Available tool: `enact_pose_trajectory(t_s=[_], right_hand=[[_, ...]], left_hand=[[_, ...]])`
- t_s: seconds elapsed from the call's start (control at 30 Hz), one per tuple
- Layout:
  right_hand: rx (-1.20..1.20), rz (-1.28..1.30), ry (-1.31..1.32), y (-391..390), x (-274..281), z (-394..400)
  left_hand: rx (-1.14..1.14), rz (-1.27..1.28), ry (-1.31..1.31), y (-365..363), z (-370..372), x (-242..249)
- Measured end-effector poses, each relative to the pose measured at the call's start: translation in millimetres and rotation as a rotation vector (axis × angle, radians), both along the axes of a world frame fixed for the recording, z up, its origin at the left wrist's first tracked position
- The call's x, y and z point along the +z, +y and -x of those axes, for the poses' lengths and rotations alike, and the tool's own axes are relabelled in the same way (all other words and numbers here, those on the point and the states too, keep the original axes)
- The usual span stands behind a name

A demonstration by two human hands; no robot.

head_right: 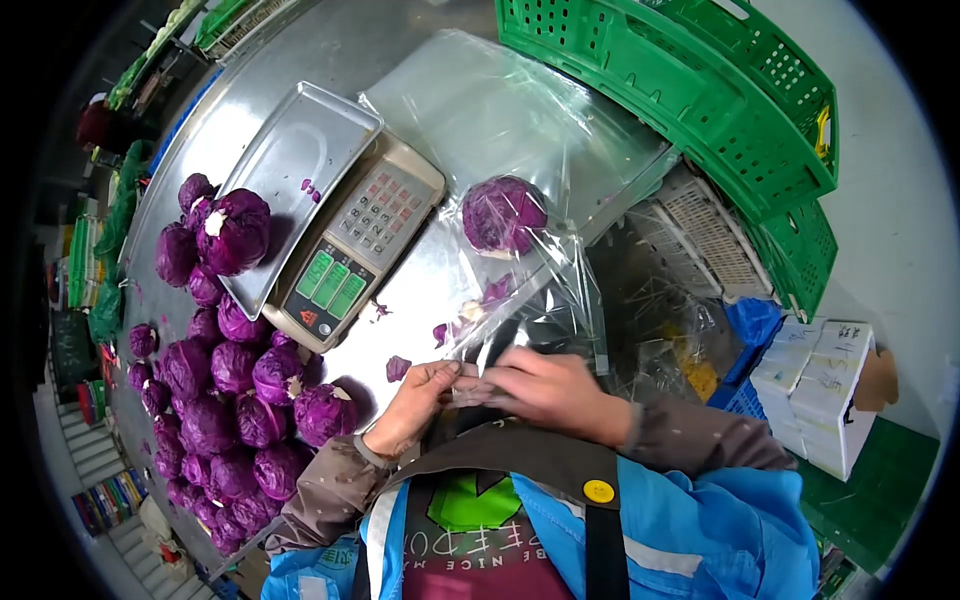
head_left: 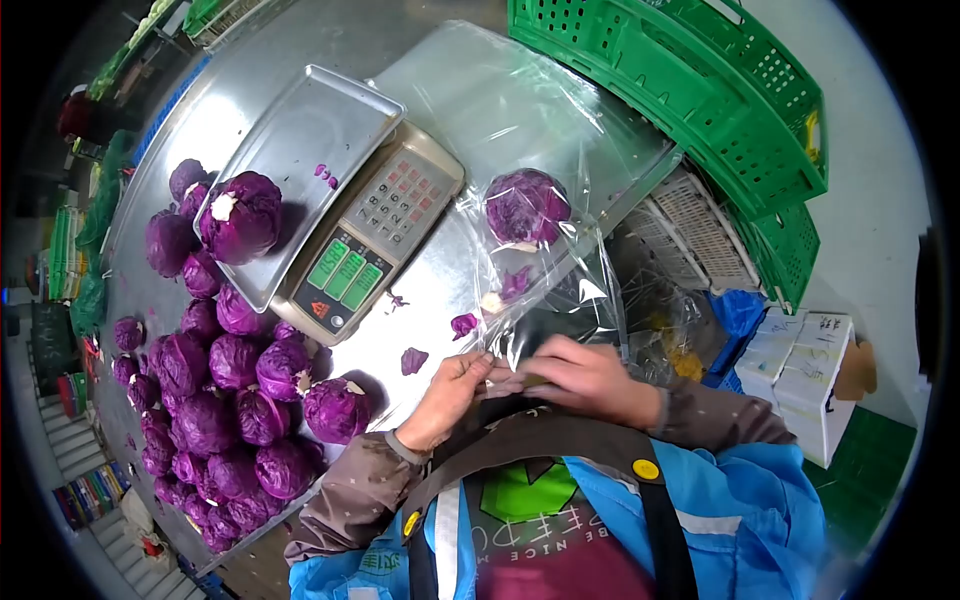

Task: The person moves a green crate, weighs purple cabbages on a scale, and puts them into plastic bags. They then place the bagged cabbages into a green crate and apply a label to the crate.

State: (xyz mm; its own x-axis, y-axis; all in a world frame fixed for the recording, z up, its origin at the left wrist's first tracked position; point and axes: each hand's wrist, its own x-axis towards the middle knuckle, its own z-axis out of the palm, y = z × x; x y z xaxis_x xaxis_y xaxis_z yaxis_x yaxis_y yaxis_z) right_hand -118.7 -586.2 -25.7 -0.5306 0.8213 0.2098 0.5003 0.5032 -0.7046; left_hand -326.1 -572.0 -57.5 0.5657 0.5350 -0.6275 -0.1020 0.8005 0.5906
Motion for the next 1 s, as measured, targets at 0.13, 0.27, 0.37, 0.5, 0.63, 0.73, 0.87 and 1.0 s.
enact_pose_trajectory(t_s=[0.13, 0.27, 0.37, 0.5, 0.63, 0.73, 0.87, 1.0], right_hand=[[0.064, -0.033, -0.076, 8.5, -11.0, 25.2], [0.261, -0.038, -0.288, -16.7, -12.7, -20.1], [0.295, 0.293, -0.765, -94.6, -50.5, -161.8], [0.119, 0.769, -1.52, -159.5, -48.0, -291.0], [-0.348, 0.079, -0.738, -35.2, -22.0, -164.8], [-0.245, -0.285, -0.536, 29.9, -18.6, -113.0], [0.024, -0.415, -0.366, 80.8, -25.3, -88.7], [-0.328, 0.184, 0.564, 123.2, 16.6, -66.8]], left_hand=[[-0.009, -0.116, 0.129, -4.8, -2.8, -0.3], [0.192, -0.11, 0.063, -6.0, -4.3, -10.5], [-0.144, -0.451, 0.178, 0.2, 17.4, -10.7], [-0.434, -0.653, 0.091, 32.4, 52.0, -20.8], [0.071, -1.341, 0.956, 51.1, 27.1, -30.4], [-0.136, -1.695, 0.836, 54.8, 3.6, -53.8], [-0.377, -1.603, 0.76, 73.1, -10.2, -32.6], [0.129, -1.277, 0.346, 118.5, 8.0, 37.1]])
